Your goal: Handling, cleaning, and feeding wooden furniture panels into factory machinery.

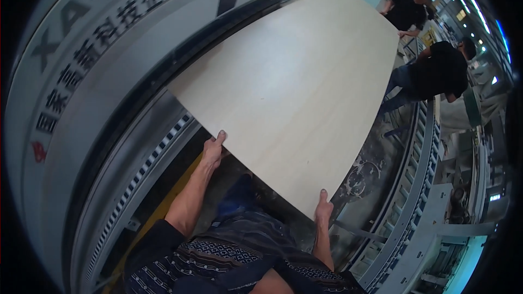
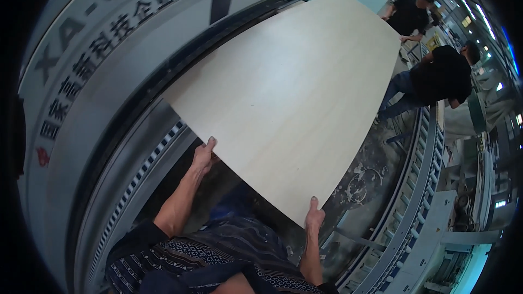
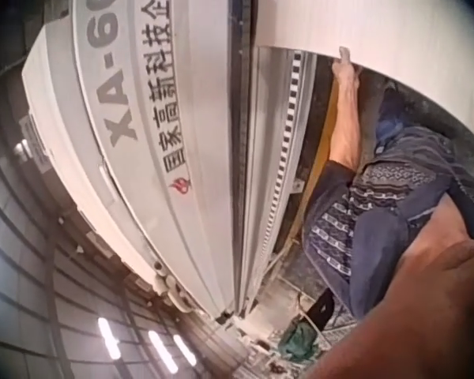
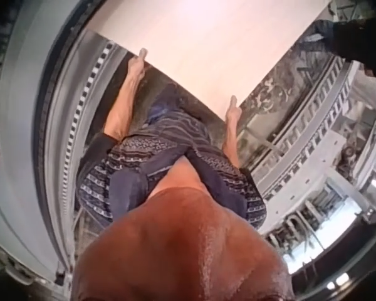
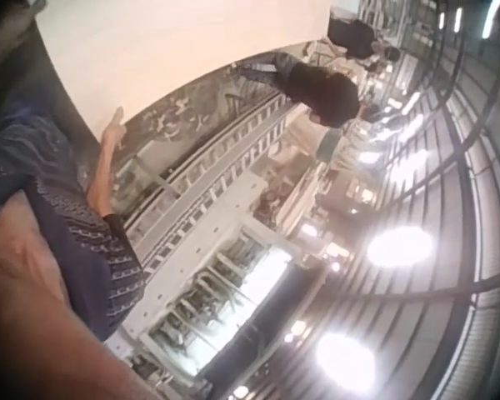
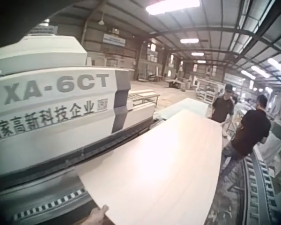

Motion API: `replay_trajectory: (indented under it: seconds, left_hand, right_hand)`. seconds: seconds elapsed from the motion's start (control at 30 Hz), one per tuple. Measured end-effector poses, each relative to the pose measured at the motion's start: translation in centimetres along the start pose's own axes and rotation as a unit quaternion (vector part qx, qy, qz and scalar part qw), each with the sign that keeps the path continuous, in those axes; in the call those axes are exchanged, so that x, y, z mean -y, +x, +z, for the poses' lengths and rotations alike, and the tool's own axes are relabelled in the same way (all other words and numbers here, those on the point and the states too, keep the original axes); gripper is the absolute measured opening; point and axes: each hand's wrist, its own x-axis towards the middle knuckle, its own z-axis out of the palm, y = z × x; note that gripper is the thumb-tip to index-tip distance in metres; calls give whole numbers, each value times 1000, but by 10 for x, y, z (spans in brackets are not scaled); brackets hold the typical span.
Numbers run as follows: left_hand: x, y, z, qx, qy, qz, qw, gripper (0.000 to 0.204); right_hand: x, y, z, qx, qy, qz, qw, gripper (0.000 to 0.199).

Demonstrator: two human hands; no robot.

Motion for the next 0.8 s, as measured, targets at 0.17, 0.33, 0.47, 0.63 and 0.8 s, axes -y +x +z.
replay_trajectory:
  seconds: [0.17, 0.33, 0.47, 0.63, 0.8]
  left_hand:
    - [13, -55, -67, -7, -13, 1, 1000, 45]
    - [40, -112, -133, -30, -18, 30, 999, 42]
    - [59, -167, -191, -34, -3, 21, 999, 43]
    - [79, -225, -269, -41, 87, 23, 995, 41]
    - [82, -305, -369, 20, -48, -15, 999, 45]
  right_hand:
    - [-64, -60, 1, -19, -22, 27, 999, 69]
    - [-108, -141, -7, 38, 20, 54, 998, 86]
    - [-143, -208, -11, -5, -57, 96, 994, 82]
    - [-205, -301, -22, 64, 142, 32, 987, 64]
    - [-281, -376, -25, 107, 163, 121, 973, 67]
